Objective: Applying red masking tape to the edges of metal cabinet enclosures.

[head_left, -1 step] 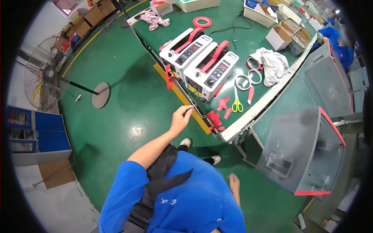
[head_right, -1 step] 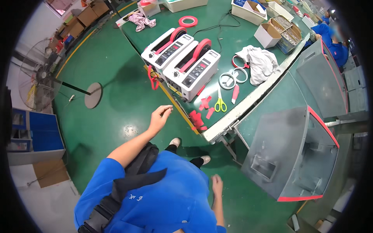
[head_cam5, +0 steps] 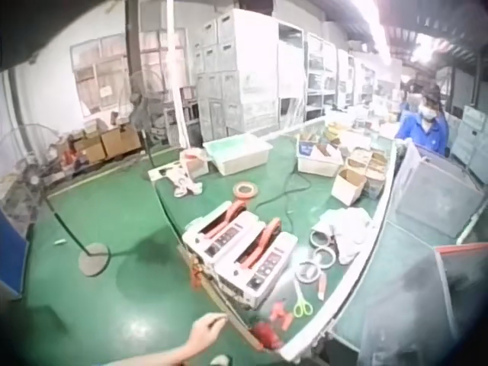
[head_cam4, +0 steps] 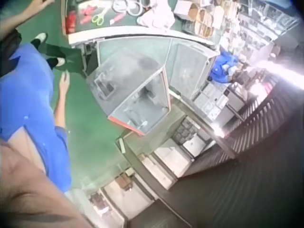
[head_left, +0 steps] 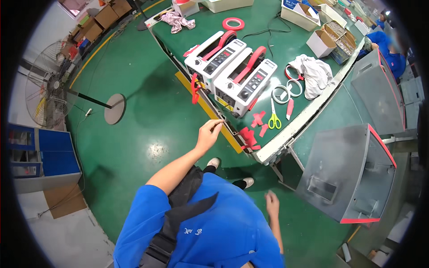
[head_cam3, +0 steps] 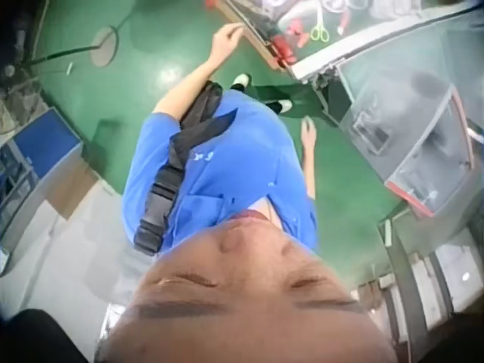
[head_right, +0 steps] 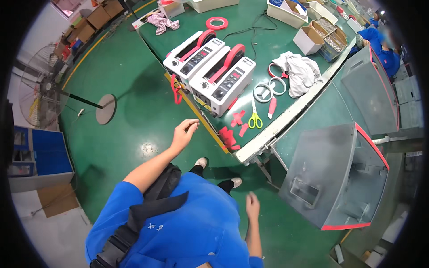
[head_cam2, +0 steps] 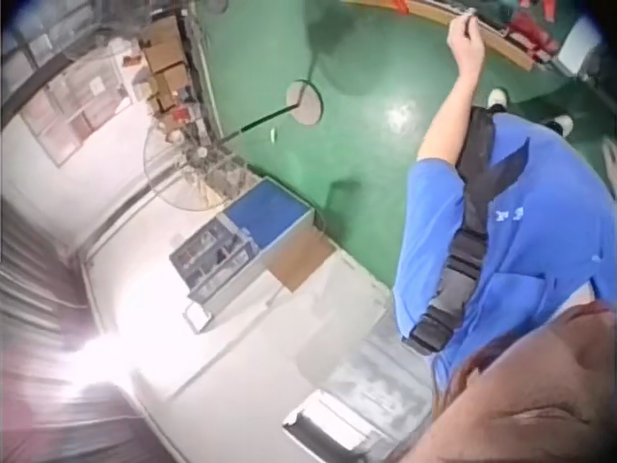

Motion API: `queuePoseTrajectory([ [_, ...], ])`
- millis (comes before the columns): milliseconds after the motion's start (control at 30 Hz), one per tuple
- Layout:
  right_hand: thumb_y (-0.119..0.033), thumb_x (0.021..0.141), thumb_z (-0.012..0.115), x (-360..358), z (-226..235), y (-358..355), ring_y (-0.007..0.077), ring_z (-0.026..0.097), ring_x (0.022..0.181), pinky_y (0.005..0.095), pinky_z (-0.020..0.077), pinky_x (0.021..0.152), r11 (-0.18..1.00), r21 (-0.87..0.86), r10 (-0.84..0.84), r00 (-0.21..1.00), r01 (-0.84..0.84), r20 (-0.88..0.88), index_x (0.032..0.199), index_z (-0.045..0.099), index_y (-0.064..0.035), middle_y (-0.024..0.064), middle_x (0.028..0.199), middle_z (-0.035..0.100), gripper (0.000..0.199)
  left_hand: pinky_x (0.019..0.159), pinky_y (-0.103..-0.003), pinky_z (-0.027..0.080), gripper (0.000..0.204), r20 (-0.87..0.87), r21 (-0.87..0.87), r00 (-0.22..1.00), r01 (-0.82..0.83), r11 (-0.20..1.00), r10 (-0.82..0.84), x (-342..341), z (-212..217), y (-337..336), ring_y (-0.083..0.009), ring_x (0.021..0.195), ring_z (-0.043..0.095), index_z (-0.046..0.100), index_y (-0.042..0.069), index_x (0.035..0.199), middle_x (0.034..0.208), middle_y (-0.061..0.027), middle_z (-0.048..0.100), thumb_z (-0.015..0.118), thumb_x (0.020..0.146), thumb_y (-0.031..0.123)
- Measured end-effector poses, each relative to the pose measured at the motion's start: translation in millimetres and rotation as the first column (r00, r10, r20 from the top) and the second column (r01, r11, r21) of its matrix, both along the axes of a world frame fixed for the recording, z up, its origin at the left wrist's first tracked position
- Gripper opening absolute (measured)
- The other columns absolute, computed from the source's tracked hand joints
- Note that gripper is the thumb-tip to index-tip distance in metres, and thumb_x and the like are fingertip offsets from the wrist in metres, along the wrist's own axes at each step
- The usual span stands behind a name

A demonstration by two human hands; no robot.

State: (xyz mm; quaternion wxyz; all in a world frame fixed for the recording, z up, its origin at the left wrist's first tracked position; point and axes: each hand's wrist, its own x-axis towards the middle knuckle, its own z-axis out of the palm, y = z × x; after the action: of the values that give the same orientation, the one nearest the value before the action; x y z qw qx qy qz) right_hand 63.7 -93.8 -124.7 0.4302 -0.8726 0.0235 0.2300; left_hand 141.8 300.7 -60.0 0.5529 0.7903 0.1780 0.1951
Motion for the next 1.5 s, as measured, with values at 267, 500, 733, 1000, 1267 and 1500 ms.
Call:
queuePoseTrajectory([
  [267,-0.011,0.081,0.054,155.5,107.0,251.5,0.0252,0.055,0.096,0.0305,0.0411,0.083,0.970,0.107,0.126,0.823,-0.220,0.553,0.106,0.052,0.0008,0.0167,0.103,0.056,0.028,0.057,-0.022,0.045,0.024,-0.042,-0.594,0.996,-0.089,0.800,0.080,70.5,0.6,41.7,-0.0105,0.068,0.057,0.057,-0.004,0.098,0.086,-0.0077,0.061,0.057,0.080,0.010],
  [500,-0.008,0.082,0.052,151.4,74.0,264.4,0.0168,0.057,0.089,0.0265,0.0437,0.079,0.975,0.221,-0.070,0.905,-0.028,0.420,0.104,0.053,0.0012,0.0124,0.097,0.058,0.024,0.059,-0.024,0.048,0.034,-0.087,-0.858,0.977,-0.172,0.485,0.193,89.8,4.0,29.5,-0.0154,0.076,0.058,0.048,-0.004,0.110,0.091,-0.0073,0.057,0.058,0.079,0.007],
  [733,-0.008,0.083,0.052,146.9,70.7,248.4,0.0171,0.057,0.087,0.0276,0.0441,0.077,0.977,0.200,-0.151,0.911,0.078,0.384,0.103,0.054,0.0011,0.0118,0.094,0.058,0.022,0.053,-0.022,0.047,0.022,-0.138,-0.852,0.956,-0.248,0.461,0.260,92.9,8.3,21.3,-0.0127,0.064,0.057,0.053,-0.006,0.098,0.082,-0.0096,0.059,0.056,0.078,0.004],
  [1000,-0.008,0.080,0.054,163.8,97.9,268.3,0.0195,0.056,0.086,0.0291,0.0441,0.075,0.986,0.167,-0.105,0.826,0.014,0.553,0.104,0.052,-0.0010,0.0120,0.095,0.056,0.026,0.053,-0.021,0.045,0.020,-0.227,-0.850,0.936,-0.325,0.415,0.269,95.8,4.0,25.9,-0.0127,0.065,0.057,0.052,-0.003,0.094,0.080,-0.0060,0.058,0.059,0.078,0.007],
  [1267,-0.014,0.070,0.069,187.8,68.5,296.6,0.0175,0.058,0.077,0.0281,0.0452,0.067,1.000,0.023,-0.029,0.832,0.020,0.554,0.094,0.045,0.0000,0.0112,0.085,0.058,0.037,0.044,-0.018,0.038,0.011,-0.297,-0.804,0.934,-0.357,0.476,0.199,100.1,3.1,32.6,-0.0073,0.055,0.052,0.056,0.002,0.085,0.069,-0.0008,0.056,0.060,0.077,0.009],
  [1500,-0.015,0.065,0.072,194.1,72.1,301.1,0.0195,0.054,0.069,0.0311,0.0441,0.064,0.999,-0.036,-0.007,0.836,0.032,0.548,0.093,0.045,-0.0013,0.0087,0.079,0.053,0.042,0.041,-0.019,0.034,0.009,-0.285,-0.776,0.933,-0.360,0.518,0.221,99.3,3.1,32.1,-0.0068,0.049,0.045,0.056,0.002,0.082,0.065,-0.0014,0.054,0.059,0.077,0.008],
])
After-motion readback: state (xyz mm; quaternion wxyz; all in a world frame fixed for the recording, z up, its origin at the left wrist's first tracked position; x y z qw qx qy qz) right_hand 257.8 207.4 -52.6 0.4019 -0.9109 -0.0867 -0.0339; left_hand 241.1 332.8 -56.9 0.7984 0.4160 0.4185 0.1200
